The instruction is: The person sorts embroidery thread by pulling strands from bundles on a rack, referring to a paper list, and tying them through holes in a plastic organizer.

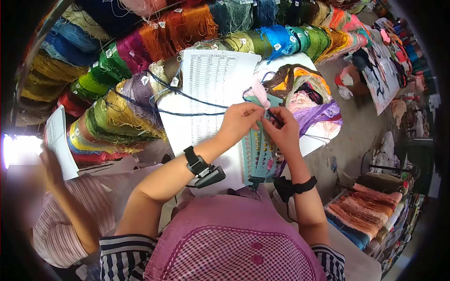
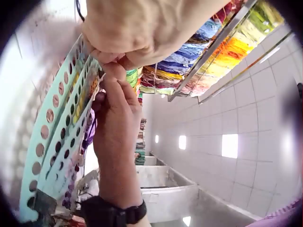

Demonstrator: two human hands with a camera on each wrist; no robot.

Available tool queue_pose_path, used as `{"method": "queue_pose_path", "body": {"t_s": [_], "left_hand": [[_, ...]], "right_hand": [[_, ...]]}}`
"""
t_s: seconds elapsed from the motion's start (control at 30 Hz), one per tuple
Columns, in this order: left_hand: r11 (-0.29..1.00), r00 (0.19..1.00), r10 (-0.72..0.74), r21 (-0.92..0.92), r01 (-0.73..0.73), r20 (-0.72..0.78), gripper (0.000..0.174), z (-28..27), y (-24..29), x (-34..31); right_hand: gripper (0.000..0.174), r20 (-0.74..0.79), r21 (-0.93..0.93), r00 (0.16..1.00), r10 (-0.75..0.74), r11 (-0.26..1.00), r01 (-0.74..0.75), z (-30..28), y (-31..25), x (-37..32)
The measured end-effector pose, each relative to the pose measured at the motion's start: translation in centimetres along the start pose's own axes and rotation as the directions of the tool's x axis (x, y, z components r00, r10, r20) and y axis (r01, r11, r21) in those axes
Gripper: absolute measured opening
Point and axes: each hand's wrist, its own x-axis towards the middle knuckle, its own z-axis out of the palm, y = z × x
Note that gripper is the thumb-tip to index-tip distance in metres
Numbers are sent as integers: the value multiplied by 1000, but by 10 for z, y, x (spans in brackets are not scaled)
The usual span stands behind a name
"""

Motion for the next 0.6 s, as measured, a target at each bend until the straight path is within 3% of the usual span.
{"method": "queue_pose_path", "body": {"t_s": [0.13,0.2,0.3,0.37,0.43,0.47,0.5,0.57,0.6], "left_hand": [[999,1000,19,-32,-18,11,14,3,-3,11],[993,993,-107,61,103,57,14,1,-2,16],[999,998,-32,5,32,47,14,-3,-19,21],[997,996,-76,28,75,37,12,-11,-7,11],[992,994,-107,-61,107,3,12,-17,-4,7],[960,994,-80,-262,97,76,14,-22,-12,7],[960,994,-81,-262,98,75,14,-23,-7,5],[703,916,-123,-618,352,382,19,-24,11,-1],[817,872,-151,-437,375,466,19,-25,15,2]], "right_hand": [[27,58,95,992,116,988,-121,-1,-7,-1],[28,54,86,990,127,988,-131,-2,-9,-2],[28,51,75,991,123,989,-126,1,-6,-3],[27,44,65,993,108,992,-111,2,-4,-3],[25,49,38,989,136,990,-138,-3,-6,-2],[22,46,61,992,121,990,-124,-2,-1,-2],[22,47,62,991,122,990,-125,-2,4,-2],[32,91,-19,988,128,992,-127,-3,10,-2],[32,95,-24,987,128,992,-126,-2,7,-3]]}}
